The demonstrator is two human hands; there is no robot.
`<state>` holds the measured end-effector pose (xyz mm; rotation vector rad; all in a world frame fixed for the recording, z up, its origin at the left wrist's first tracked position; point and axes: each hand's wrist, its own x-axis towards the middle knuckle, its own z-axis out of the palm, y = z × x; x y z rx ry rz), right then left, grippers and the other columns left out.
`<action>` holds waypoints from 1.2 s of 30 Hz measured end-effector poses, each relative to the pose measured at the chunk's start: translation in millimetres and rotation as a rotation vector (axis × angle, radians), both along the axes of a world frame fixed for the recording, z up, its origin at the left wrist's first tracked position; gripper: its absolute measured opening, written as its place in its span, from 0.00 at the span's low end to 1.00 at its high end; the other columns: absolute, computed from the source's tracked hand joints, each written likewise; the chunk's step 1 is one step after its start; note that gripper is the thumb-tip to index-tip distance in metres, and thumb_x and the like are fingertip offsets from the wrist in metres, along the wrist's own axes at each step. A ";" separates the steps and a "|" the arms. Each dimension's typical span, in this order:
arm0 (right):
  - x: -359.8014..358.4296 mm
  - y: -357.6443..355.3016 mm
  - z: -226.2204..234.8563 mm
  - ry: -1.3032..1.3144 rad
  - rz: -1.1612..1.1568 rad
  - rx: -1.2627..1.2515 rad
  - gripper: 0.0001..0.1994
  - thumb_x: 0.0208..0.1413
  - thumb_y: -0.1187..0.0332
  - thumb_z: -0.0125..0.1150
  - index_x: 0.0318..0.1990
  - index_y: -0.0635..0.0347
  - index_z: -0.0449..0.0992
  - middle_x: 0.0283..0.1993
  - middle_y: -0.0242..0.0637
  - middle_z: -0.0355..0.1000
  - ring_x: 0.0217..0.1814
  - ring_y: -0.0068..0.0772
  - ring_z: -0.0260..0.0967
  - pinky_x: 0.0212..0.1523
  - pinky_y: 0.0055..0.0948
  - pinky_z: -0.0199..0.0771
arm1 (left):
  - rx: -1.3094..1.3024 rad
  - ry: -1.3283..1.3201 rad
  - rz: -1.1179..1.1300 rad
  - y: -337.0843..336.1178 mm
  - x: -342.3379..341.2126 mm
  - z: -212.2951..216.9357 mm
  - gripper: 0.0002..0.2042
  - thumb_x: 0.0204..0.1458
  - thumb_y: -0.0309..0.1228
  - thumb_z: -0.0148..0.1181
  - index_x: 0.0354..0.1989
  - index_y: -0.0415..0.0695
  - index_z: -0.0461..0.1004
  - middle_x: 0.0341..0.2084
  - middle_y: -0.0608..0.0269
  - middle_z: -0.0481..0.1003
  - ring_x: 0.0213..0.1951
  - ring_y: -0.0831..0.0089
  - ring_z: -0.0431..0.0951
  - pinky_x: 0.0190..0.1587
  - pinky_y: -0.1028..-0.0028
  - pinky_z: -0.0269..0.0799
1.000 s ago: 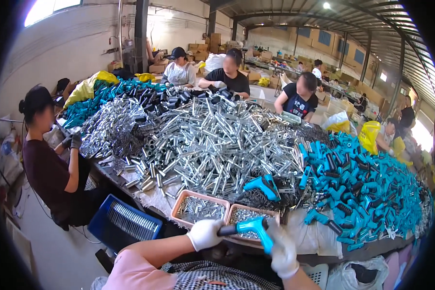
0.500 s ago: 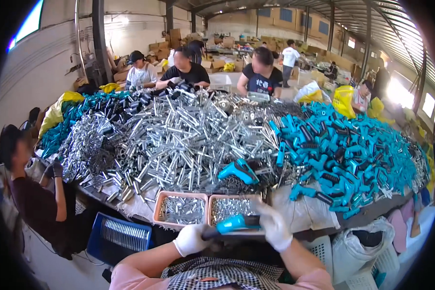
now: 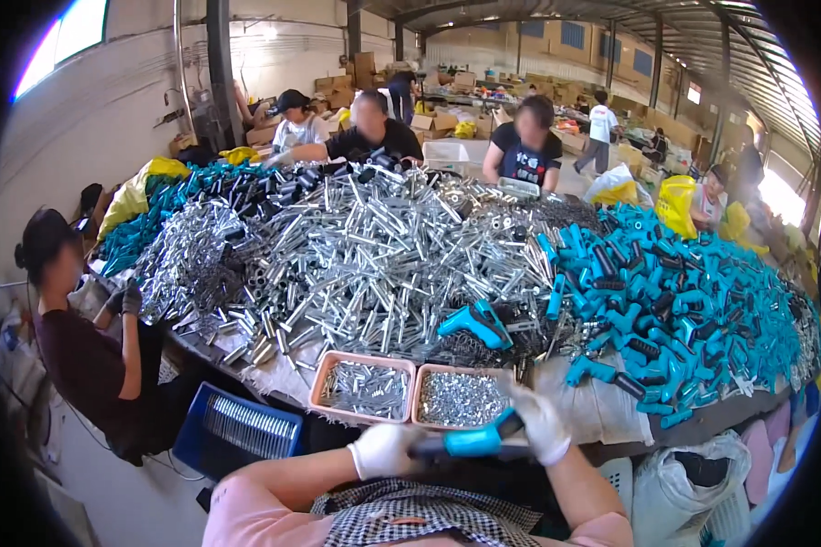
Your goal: Assembling turquoise T-handle wrenches by inserting metal shafts into plastic handles.
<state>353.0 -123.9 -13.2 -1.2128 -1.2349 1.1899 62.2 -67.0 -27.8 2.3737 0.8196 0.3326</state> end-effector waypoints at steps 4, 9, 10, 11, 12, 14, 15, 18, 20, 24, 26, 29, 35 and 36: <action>-46.6 -19.6 36.1 -0.503 0.304 0.821 0.22 0.59 0.70 0.50 0.61 0.63 0.71 0.67 0.52 0.64 0.76 0.54 0.50 0.74 0.43 0.44 | 0.040 0.134 -0.095 1.8 -9.1 -19.1 0.10 0.46 0.36 0.62 0.33 0.45 0.77 0.23 0.50 0.78 0.28 0.51 0.80 0.35 0.57 0.75; -8.3 10.7 -12.2 -0.273 0.102 0.181 0.17 0.61 0.74 0.47 0.55 0.66 0.74 0.60 0.51 0.71 0.69 0.39 0.62 0.68 0.34 0.59 | 0.085 0.089 -0.011 12.2 -10.7 1.4 0.15 0.45 0.41 0.67 0.36 0.46 0.78 0.25 0.52 0.78 0.29 0.53 0.81 0.33 0.60 0.76; -22.4 -1.3 -15.8 -0.224 0.067 0.329 0.17 0.62 0.73 0.46 0.56 0.67 0.74 0.60 0.50 0.71 0.70 0.43 0.61 0.69 0.36 0.57 | 0.031 0.057 0.048 20.3 -19.7 -4.6 0.14 0.46 0.42 0.67 0.36 0.46 0.78 0.27 0.52 0.79 0.30 0.54 0.81 0.33 0.62 0.77; -22.8 -4.8 -5.2 -0.366 0.062 0.488 0.19 0.60 0.70 0.51 0.57 0.66 0.73 0.60 0.51 0.70 0.69 0.51 0.60 0.70 0.38 0.55 | -0.005 0.015 0.076 20.7 -16.1 -9.0 0.12 0.47 0.39 0.66 0.36 0.45 0.79 0.27 0.54 0.80 0.30 0.58 0.82 0.33 0.65 0.77; -24.6 -6.9 8.9 -0.468 0.059 0.556 0.21 0.59 0.66 0.54 0.57 0.66 0.73 0.59 0.52 0.70 0.68 0.54 0.60 0.69 0.40 0.56 | -0.143 -0.098 0.050 6.2 -14.6 -7.5 0.10 0.47 0.35 0.66 0.34 0.44 0.79 0.25 0.55 0.79 0.28 0.61 0.82 0.33 0.66 0.76; -28.9 -4.4 47.4 -0.843 -0.002 0.680 0.27 0.54 0.55 0.60 0.56 0.66 0.72 0.57 0.55 0.71 0.64 0.60 0.63 0.66 0.45 0.60 | -0.214 -0.326 -0.029 -12.1 -4.0 -3.1 0.09 0.47 0.35 0.65 0.32 0.44 0.78 0.25 0.53 0.79 0.26 0.59 0.81 0.33 0.64 0.76; -25.6 -6.1 39.7 -0.815 0.021 0.694 0.29 0.54 0.53 0.61 0.57 0.66 0.72 0.56 0.55 0.72 0.63 0.59 0.65 0.66 0.47 0.60 | -0.100 -0.131 0.008 -7.5 1.6 -3.1 0.10 0.47 0.37 0.65 0.32 0.44 0.78 0.25 0.51 0.79 0.27 0.57 0.81 0.32 0.62 0.76; -35.1 -15.4 41.7 -0.983 0.165 0.487 0.40 0.45 0.48 0.70 0.60 0.68 0.67 0.47 0.58 0.75 0.48 0.57 0.74 0.59 0.44 0.68 | 0.141 0.180 0.090 12.5 1.8 -1.1 0.15 0.44 0.44 0.65 0.31 0.45 0.80 0.20 0.49 0.78 0.26 0.50 0.81 0.30 0.58 0.77; -37.3 -6.0 8.1 -0.869 0.156 0.561 0.43 0.42 0.50 0.72 0.64 0.63 0.64 0.44 0.56 0.77 0.43 0.55 0.77 0.51 0.43 0.74 | 0.194 0.287 0.121 11.4 -3.2 4.8 0.11 0.44 0.39 0.63 0.30 0.46 0.79 0.20 0.50 0.78 0.25 0.51 0.81 0.30 0.57 0.77; -45.1 -14.8 -6.9 -0.729 0.304 0.283 0.37 0.47 0.56 0.69 0.66 0.55 0.65 0.36 0.48 0.78 0.37 0.47 0.78 0.44 0.40 0.77 | 0.451 0.178 0.026 19.7 -10.3 -16.6 0.11 0.34 0.36 0.66 0.28 0.47 0.77 0.18 0.55 0.75 0.21 0.53 0.78 0.26 0.56 0.74; -53.6 -19.7 -15.9 -0.499 0.312 0.205 0.36 0.48 0.60 0.68 0.66 0.56 0.65 0.34 0.43 0.77 0.35 0.40 0.77 0.42 0.37 0.76 | 0.646 0.159 -0.026 37.4 -9.6 -22.6 0.12 0.34 0.39 0.67 0.26 0.49 0.76 0.18 0.58 0.74 0.24 0.56 0.77 0.27 0.58 0.73; -70.5 -35.9 -3.0 0.029 0.270 -0.154 0.33 0.50 0.69 0.66 0.66 0.58 0.64 0.36 0.33 0.74 0.34 0.25 0.72 0.41 0.30 0.75 | 0.779 -0.008 0.243 53.7 6.1 7.9 0.28 0.28 0.30 0.69 0.45 0.47 0.71 0.39 0.56 0.72 0.42 0.53 0.71 0.45 0.56 0.66; -102.8 -17.9 -23.5 -0.691 0.038 0.759 0.40 0.44 0.65 0.71 0.66 0.65 0.60 0.51 0.50 0.72 0.47 0.51 0.74 0.48 0.42 0.74 | -0.817 -1.131 0.332 67.7 15.2 12.4 0.18 0.59 0.34 0.57 0.54 0.38 0.67 0.33 0.55 0.78 0.30 0.64 0.79 0.34 0.65 0.79; -97.1 -19.9 -30.9 -0.810 0.139 0.751 0.41 0.42 0.62 0.70 0.66 0.63 0.60 0.50 0.49 0.72 0.48 0.50 0.73 0.46 0.44 0.73 | -1.083 -1.147 0.543 55.9 32.7 33.6 0.23 0.64 0.48 0.48 0.54 0.41 0.68 0.29 0.57 0.77 0.25 0.67 0.76 0.29 0.66 0.77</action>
